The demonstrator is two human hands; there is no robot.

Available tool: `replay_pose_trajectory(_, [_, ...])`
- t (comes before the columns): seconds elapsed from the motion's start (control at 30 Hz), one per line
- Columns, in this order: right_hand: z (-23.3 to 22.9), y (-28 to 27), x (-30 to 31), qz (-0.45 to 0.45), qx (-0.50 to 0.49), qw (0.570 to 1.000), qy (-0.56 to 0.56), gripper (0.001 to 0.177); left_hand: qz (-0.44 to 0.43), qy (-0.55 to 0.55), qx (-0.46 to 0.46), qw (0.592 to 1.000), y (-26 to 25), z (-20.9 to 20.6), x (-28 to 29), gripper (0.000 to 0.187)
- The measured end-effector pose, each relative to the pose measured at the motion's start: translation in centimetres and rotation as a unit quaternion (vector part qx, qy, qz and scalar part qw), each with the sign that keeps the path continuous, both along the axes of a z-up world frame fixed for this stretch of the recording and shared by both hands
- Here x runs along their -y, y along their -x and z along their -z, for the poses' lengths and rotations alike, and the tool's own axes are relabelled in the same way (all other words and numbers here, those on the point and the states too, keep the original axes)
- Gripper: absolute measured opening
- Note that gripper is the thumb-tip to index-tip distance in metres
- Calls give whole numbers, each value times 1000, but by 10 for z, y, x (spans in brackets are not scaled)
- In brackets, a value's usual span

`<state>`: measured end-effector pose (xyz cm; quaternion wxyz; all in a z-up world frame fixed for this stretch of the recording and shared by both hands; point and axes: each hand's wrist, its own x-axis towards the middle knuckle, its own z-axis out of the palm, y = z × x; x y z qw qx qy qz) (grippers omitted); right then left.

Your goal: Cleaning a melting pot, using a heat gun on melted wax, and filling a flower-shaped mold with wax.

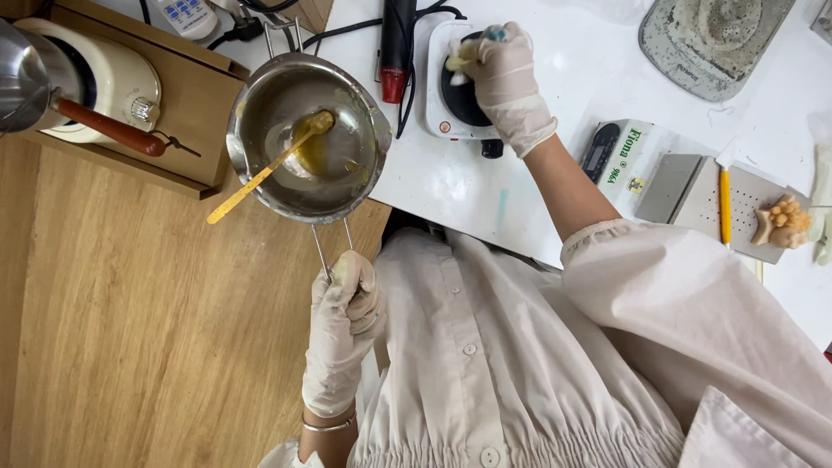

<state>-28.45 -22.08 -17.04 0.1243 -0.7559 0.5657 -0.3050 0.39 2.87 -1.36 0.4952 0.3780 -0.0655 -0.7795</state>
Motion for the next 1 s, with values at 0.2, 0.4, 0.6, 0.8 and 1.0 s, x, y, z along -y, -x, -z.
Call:
replay_pose_trajectory(0.2, [-26,-5,-48,-77,-47,996,-23,15,-1,15,-9,1000,0,0,-3,41])
replay_pose_trajectory(0.4, [-40,55,-96,57,95,972,-205,10,-18,15,-12,1000,-7,2,-4,40])
replay_pose_trajectory(0.6, [-26,79,-151,132,-287,948,-32,30,-13,-13,52,998,-1,-14,7,38])
replay_pose_trajectory(0.8, [-21,9,-134,310,378,770,-410,43,13,-14,33,999,1,-6,5,34])
replay_pose_trajectory(1.0, [-29,-13,-122,346,357,748,-440,37,15,17,-4,1000,1,-6,0,36])
